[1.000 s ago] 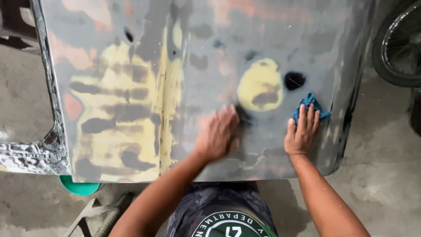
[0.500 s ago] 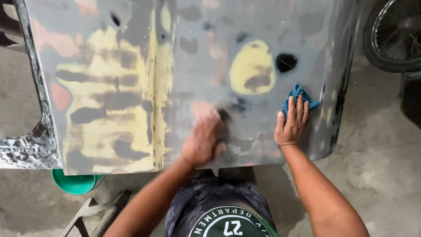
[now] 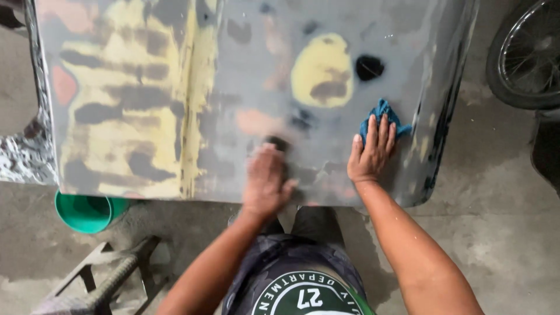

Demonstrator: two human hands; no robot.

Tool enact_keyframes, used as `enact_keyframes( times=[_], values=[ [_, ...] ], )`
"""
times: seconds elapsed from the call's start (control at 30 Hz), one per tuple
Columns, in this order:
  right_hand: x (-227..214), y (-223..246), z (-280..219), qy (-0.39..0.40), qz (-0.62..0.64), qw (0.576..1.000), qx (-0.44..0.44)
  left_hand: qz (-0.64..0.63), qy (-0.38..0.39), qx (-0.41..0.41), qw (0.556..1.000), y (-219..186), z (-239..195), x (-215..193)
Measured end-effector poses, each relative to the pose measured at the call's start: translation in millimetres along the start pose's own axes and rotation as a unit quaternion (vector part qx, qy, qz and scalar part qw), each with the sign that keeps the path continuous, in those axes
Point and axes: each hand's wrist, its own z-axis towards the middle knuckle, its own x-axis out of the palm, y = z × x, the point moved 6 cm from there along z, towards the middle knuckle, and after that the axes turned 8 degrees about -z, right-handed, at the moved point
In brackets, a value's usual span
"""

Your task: The person scrubs a large, grey car part with a black sponge and wipes it with a blue cloth. They dip the cloth into a green bucket of water to rinse it and continue scrubbing and wiping the surface.

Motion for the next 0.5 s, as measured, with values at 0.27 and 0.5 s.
enact_keyframes(
  times=[0.27,0.5],
  values=[
    [-24.2,-39.2,-29.5,0.052,0.009,0.993,-0.104,0.022,0.087,0.101,0.991,-40.9,-23.4,11.5],
    [-35.2,-102.6,-86.3,0.091,-0.033,0.989,-0.116,-0.011,-0.216,-0.064,0.974,-31.9,-5.1,22.0]
  ],
)
